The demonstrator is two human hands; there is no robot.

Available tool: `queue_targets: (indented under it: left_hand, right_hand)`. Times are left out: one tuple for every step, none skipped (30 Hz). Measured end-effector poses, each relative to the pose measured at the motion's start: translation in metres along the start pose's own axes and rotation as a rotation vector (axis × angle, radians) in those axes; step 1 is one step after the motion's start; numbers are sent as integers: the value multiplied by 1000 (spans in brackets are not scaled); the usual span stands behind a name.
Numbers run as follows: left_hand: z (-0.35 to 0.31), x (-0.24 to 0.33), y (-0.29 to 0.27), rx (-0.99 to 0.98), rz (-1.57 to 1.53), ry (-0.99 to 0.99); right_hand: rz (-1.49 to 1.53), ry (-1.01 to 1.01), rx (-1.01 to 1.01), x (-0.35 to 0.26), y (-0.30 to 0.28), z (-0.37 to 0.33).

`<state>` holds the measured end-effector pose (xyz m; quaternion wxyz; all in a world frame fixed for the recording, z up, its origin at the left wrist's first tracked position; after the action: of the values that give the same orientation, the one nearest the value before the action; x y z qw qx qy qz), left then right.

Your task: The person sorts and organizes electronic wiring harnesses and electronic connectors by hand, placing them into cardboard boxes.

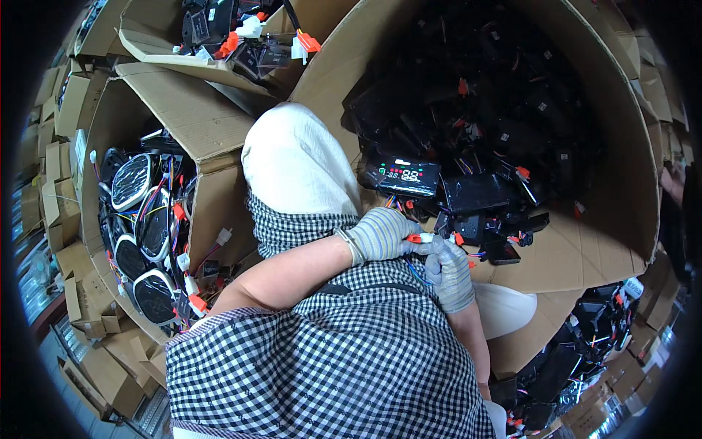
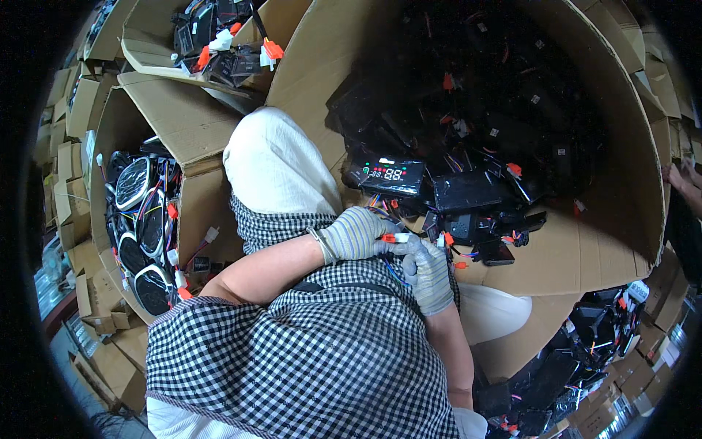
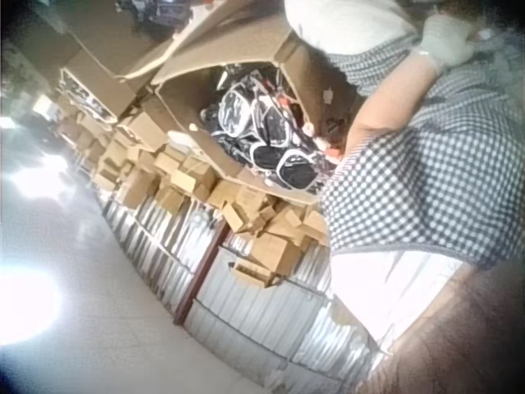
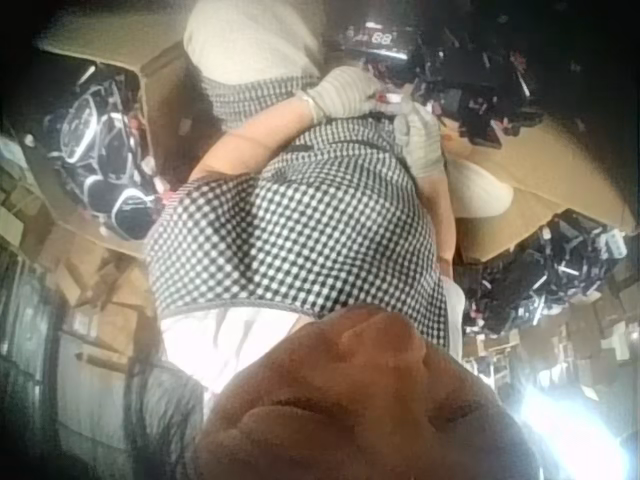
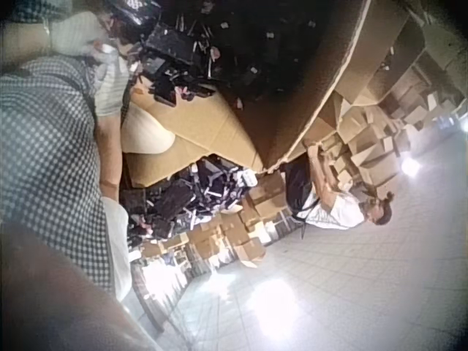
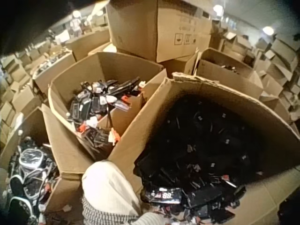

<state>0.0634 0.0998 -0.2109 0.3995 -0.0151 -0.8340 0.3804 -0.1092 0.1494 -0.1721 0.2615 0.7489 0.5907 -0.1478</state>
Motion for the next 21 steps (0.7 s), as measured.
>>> queue_targets:
  left_hand:
    - [-1,3,-2,-16,-4,-10]
    - [-2,3,0,-17,-6,-9]
    - [-2,2,1,23,-25,-2]
    - [-2,2,2,64,-44,6]
    - [-1,1,3,63,-42,8]
    - [-2,3,1,26,-74,-15]
    - [-3,5,-1,-11,-105,-39]
    - [-2,7,-5,-13,-103,-40]
    - [0,9,-14,-14,22,-7]
    - [1,11,-20,-15,148,26]
    - [-1,5,-15,46,78,89]
    - [-1,4,-8,44,82,88]
    - [-2,4,-3,197,153,13]
    - [-2,4,2,350,225,-63]
    - [3,2,4,154,176,-164]
    - [4,4,6,151,179,-170]
    - [3,5,8,81,156,-246]
    - [4,6,5,12,134,-321]
    - [4,10,3,-56,234,-345]
    - [3,11,0,-59,236,-351]
    - [2,17,-4,-157,128,-433]
  right_hand:
    - [-1,2,2,1,-3,0]
    - [16,7,-20,3,-6,0]
    - [35,7,-42,4,-6,1]
    - [37,4,-40,4,-6,1]
    - [57,14,-29,4,-5,0]
    - [77,26,-18,3,-5,-1]
    - [79,26,-18,4,-6,-1]
    - [75,27,-27,5,-7,0]
    - [73,26,-33,7,-9,1]
    - [77,23,-34,10,-11,3]
    - [71,-6,-39,13,-13,6]
    - [64,-33,-45,17,-15,9]
    - [68,-34,-48,21,-16,13]
    - [54,-37,-57,24,-16,18]
    - [41,-36,-68,25,-16,21]
    - [44,-33,-75,26,-15,22]
    - [48,-17,-67,27,-14,23]
    - [52,-3,-60,28,-13,26]
    - [30,-3,-58,30,-15,29]
    - [33,1,-63,32,-15,31]
    - [19,14,-53,32,-16,27]
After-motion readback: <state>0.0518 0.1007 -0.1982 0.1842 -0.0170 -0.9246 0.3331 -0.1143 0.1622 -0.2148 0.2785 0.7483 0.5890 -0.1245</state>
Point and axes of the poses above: each hand's wrist, its own z-axis towards the middle knuckle, its own y-axis out of the palm, x = y × z, the point moved 1 cm from there along z, towards the middle knuckle, and after that the axes turned 9 degrees about z, right-handed, at the moved point
